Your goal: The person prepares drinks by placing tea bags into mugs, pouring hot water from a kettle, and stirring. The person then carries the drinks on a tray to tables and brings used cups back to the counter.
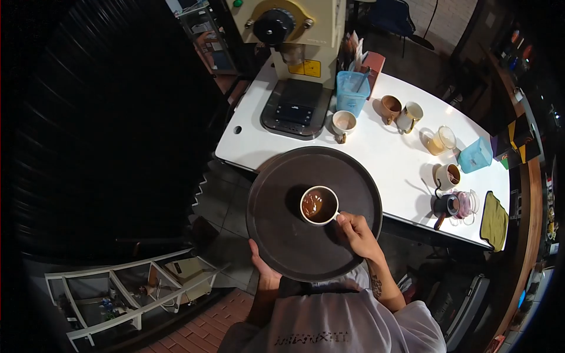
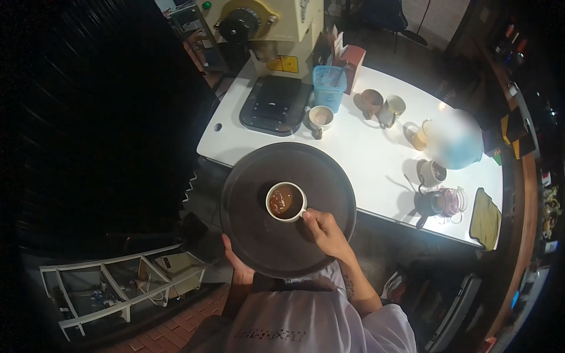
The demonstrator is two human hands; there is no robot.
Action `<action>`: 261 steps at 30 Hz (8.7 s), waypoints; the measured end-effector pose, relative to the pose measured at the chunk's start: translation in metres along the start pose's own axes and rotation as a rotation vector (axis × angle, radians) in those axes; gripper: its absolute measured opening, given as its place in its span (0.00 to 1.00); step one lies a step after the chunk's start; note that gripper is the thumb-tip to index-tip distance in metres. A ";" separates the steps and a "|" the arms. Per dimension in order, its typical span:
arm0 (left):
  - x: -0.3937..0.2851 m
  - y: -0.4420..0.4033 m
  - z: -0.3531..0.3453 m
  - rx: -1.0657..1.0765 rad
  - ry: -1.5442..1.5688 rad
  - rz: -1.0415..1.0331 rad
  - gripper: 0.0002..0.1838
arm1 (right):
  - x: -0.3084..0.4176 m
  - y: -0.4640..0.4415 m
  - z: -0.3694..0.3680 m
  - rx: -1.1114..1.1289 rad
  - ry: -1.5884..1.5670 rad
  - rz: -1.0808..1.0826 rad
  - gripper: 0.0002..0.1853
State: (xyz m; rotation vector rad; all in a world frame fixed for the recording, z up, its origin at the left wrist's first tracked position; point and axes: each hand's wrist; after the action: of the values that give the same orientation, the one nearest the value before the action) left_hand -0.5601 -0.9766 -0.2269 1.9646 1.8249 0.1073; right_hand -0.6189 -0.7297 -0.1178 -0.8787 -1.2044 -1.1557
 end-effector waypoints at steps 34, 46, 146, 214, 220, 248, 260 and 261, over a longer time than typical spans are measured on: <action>-0.371 -0.090 0.060 -0.065 -0.126 -0.434 0.36 | -0.012 -0.296 -0.263 -0.014 0.228 -0.085 0.25; -0.544 -0.274 -0.017 -0.359 -0.283 -0.186 0.32 | 0.019 -0.458 -0.354 -0.266 0.049 -0.080 0.22; 0.576 -1.461 -0.842 0.615 -1.123 0.702 0.14 | -0.105 -1.032 0.848 -1.973 -0.201 -0.462 0.25; 1.525 -1.294 -1.122 0.588 -1.023 1.534 0.29 | -0.221 -0.558 1.725 -1.988 0.893 -1.051 0.57; 1.519 -1.297 -1.102 0.536 -0.972 1.488 0.27 | -0.226 -0.548 1.734 -2.075 0.675 -1.010 0.46; 1.494 -1.240 -1.087 0.490 -0.844 1.627 0.28 | -0.178 -0.529 1.636 -2.253 1.034 -1.567 0.41; 1.491 -1.236 -1.085 0.500 -0.834 1.616 0.28 | -0.149 -0.688 1.712 -1.663 0.582 -0.874 0.52; 1.493 -1.237 -1.084 0.499 -0.830 1.621 0.28 | -0.153 -0.691 1.717 -1.719 0.626 -0.864 0.52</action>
State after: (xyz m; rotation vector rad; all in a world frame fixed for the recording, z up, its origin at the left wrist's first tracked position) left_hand -1.9140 0.7789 -0.0881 2.6457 -0.5059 -0.6042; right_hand -1.6868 0.7852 -0.0049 -0.9633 0.3165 -2.9823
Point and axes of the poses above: each hand's wrist, its own y-axis away from the middle knuckle, its own z-axis out of the back of the hand, x = y × z, and after that the axes turned 7 degrees about y, right-handed
